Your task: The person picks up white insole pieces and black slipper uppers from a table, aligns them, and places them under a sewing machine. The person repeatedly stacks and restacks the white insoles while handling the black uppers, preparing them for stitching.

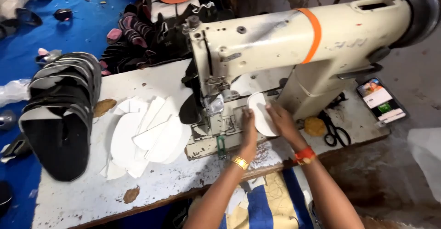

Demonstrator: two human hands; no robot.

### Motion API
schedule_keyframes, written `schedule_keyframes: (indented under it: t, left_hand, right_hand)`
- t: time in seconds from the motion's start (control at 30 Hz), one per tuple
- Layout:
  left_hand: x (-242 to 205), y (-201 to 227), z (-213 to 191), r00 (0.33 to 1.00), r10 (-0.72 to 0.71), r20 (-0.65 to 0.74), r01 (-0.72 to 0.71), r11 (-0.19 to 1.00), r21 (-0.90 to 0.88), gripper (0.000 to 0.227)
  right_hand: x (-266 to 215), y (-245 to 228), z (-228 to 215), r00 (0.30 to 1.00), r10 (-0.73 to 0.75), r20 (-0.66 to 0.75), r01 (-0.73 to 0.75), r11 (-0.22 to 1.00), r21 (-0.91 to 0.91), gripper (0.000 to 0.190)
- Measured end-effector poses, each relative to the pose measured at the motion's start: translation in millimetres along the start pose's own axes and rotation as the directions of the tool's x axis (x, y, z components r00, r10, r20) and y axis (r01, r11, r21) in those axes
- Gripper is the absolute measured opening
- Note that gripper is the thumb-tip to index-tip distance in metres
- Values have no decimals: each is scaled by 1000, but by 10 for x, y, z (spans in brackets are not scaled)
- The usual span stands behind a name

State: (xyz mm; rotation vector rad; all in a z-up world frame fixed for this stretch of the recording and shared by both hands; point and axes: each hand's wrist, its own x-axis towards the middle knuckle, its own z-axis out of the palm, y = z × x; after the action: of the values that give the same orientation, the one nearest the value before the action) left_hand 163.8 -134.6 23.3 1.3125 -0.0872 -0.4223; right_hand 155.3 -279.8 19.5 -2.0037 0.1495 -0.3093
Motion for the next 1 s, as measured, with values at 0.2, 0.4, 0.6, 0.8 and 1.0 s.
schedule_keyframes:
  t: [0.2,0.4,0.6,0.8,1.0]
  left_hand:
    - [-122,-179,-78,991,126,-55,-125,992,31,87]
    - [-1290,76,-887,968,137,-210,-166,977,-131,54]
    - [-1840,56,-2005,811,301,-502,-317,947,56,38]
    - [-2080,-24,-2294,702,312,-640,-361,931,58,31]
    - [-2165,64,-2230,705,224,-674,-300,954,3,37]
  right_hand:
    - [-662,-1158,133,882,-415,-223,279,842,-462,41]
    - [-1291,-1459,793,945,-326,17,320,917,-237,39]
    - [-865,-2132,1530,699,-415,582,611,770,-184,82]
    - [-319,-1990,2253,440,-550,710,891,366,-268,82]
    - [-302,-2117,2374,495,-403,770,865,310,-393,64]
